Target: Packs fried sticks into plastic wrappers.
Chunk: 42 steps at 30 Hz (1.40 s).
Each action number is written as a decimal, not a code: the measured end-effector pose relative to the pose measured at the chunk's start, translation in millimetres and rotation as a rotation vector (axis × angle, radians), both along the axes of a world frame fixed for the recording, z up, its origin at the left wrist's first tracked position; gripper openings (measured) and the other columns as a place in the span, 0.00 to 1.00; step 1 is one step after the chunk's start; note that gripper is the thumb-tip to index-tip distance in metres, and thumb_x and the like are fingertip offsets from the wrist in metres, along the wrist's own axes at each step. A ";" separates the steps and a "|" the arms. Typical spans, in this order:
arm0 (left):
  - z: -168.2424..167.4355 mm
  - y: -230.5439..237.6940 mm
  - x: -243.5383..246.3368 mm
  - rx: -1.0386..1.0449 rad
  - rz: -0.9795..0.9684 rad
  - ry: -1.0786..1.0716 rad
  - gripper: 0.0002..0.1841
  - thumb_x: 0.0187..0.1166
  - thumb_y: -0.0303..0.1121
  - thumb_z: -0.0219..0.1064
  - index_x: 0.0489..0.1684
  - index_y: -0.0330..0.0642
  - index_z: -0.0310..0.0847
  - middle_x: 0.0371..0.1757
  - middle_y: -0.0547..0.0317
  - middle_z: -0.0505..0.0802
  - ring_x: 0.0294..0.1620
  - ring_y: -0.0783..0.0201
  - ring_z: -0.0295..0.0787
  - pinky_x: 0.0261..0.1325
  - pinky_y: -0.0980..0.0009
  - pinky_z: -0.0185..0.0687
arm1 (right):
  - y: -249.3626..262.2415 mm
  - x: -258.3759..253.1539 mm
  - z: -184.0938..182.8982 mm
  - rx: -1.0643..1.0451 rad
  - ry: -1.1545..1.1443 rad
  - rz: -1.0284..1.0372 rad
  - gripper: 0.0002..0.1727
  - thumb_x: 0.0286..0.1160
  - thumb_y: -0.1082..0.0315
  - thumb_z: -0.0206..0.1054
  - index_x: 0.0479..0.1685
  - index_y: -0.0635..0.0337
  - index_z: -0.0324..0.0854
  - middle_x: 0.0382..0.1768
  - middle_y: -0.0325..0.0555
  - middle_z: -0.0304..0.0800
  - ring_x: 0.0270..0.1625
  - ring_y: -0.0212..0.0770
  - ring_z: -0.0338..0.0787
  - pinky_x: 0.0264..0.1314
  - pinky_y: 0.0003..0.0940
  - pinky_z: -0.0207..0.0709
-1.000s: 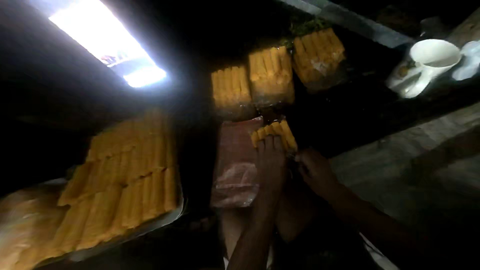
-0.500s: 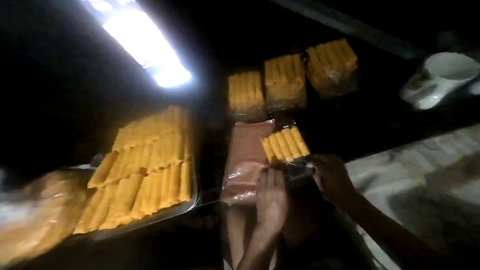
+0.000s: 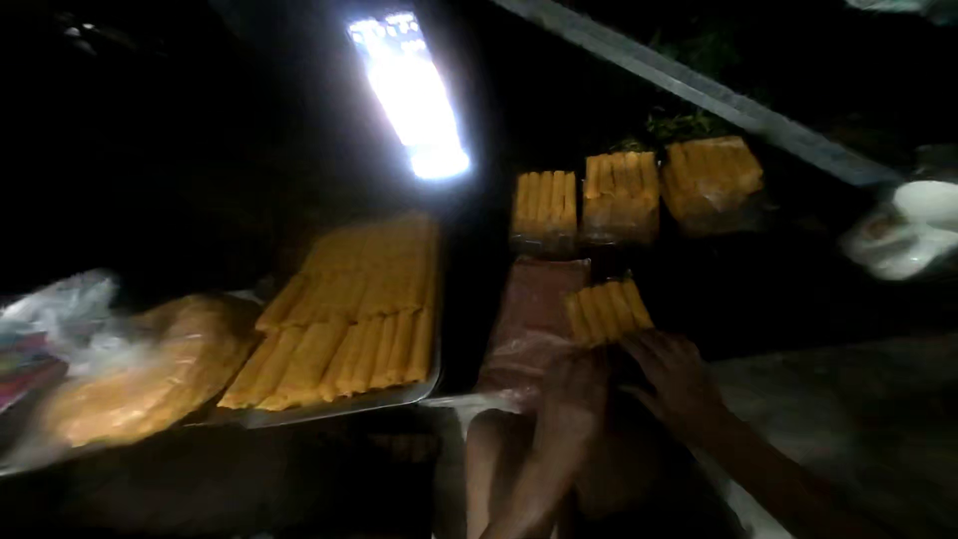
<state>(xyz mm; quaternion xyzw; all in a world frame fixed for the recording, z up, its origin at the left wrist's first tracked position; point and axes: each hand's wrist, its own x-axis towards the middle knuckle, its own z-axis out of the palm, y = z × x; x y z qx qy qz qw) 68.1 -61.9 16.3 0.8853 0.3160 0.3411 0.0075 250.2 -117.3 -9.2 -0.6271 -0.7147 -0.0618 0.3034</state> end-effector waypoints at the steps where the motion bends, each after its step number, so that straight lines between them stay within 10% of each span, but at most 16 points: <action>1: 5.4 2.7 -0.3 0.020 0.002 -0.017 0.05 0.74 0.28 0.69 0.37 0.41 0.93 0.41 0.53 0.95 0.45 0.53 0.92 0.52 0.60 0.87 | 5.6 0.9 4.1 0.027 -0.029 -0.010 0.21 0.75 0.56 0.69 0.63 0.58 0.88 0.59 0.56 0.92 0.61 0.63 0.90 0.64 0.66 0.77; 5: 23.2 9.8 -9.9 0.017 0.024 -0.137 0.08 0.80 0.35 0.67 0.37 0.45 0.93 0.39 0.55 0.94 0.46 0.55 0.91 0.54 0.62 0.85 | 18.7 3.0 49.7 -0.099 -0.026 0.040 0.12 0.72 0.77 0.67 0.51 0.63 0.92 0.58 0.58 0.93 0.64 0.65 0.90 0.66 0.62 0.82; 14: 21.7 15.6 -82.6 -0.151 0.094 -0.328 0.15 0.88 0.45 0.60 0.42 0.47 0.87 0.42 0.59 0.91 0.55 0.66 0.85 0.65 0.72 0.77 | 87.0 23.3 136.9 -0.145 0.194 0.192 0.10 0.83 0.72 0.62 0.47 0.62 0.91 0.42 0.49 0.94 0.41 0.42 0.93 0.46 0.43 0.89; 19: 11.5 4.4 -105.6 -0.263 0.143 -0.343 0.14 0.85 0.42 0.63 0.37 0.43 0.88 0.38 0.59 0.92 0.50 0.71 0.86 0.62 0.76 0.79 | 159.5 25.5 189.1 -0.010 0.281 0.069 0.15 0.91 0.65 0.55 0.51 0.65 0.85 0.44 0.54 0.91 0.45 0.43 0.91 0.53 0.47 0.84; 26: -11.8 -12.4 -111.5 -0.319 0.183 -0.224 0.16 0.84 0.44 0.63 0.35 0.44 0.93 0.37 0.56 0.95 0.47 0.62 0.91 0.61 0.64 0.82 | 246.5 5.9 115.6 -0.107 -0.082 0.084 0.19 0.85 0.77 0.56 0.71 0.66 0.81 0.73 0.62 0.83 0.75 0.64 0.83 0.77 0.61 0.73; 29: -16.0 -18.2 -112.7 -0.336 0.188 -0.182 0.15 0.83 0.43 0.64 0.36 0.45 0.94 0.35 0.58 0.95 0.45 0.63 0.91 0.59 0.68 0.83 | 254.8 9.2 72.9 -0.072 -0.219 0.146 0.18 0.74 0.83 0.65 0.62 0.68 0.85 0.74 0.63 0.82 0.80 0.67 0.77 0.82 0.61 0.69; 38: -13.0 -21.3 -110.1 -0.330 0.166 -0.212 0.16 0.84 0.45 0.63 0.37 0.44 0.93 0.36 0.57 0.94 0.47 0.65 0.90 0.61 0.71 0.82 | 248.8 6.3 85.2 -0.132 -0.136 0.028 0.19 0.85 0.67 0.61 0.67 0.71 0.79 0.65 0.67 0.85 0.71 0.67 0.84 0.73 0.60 0.76; 42: -14.9 -22.1 -110.2 -0.295 0.176 -0.204 0.17 0.84 0.45 0.62 0.38 0.45 0.93 0.37 0.57 0.95 0.47 0.63 0.90 0.63 0.64 0.79 | 240.9 9.5 89.9 -0.201 -0.166 0.029 0.20 0.83 0.77 0.59 0.71 0.70 0.79 0.75 0.65 0.80 0.79 0.65 0.78 0.81 0.59 0.69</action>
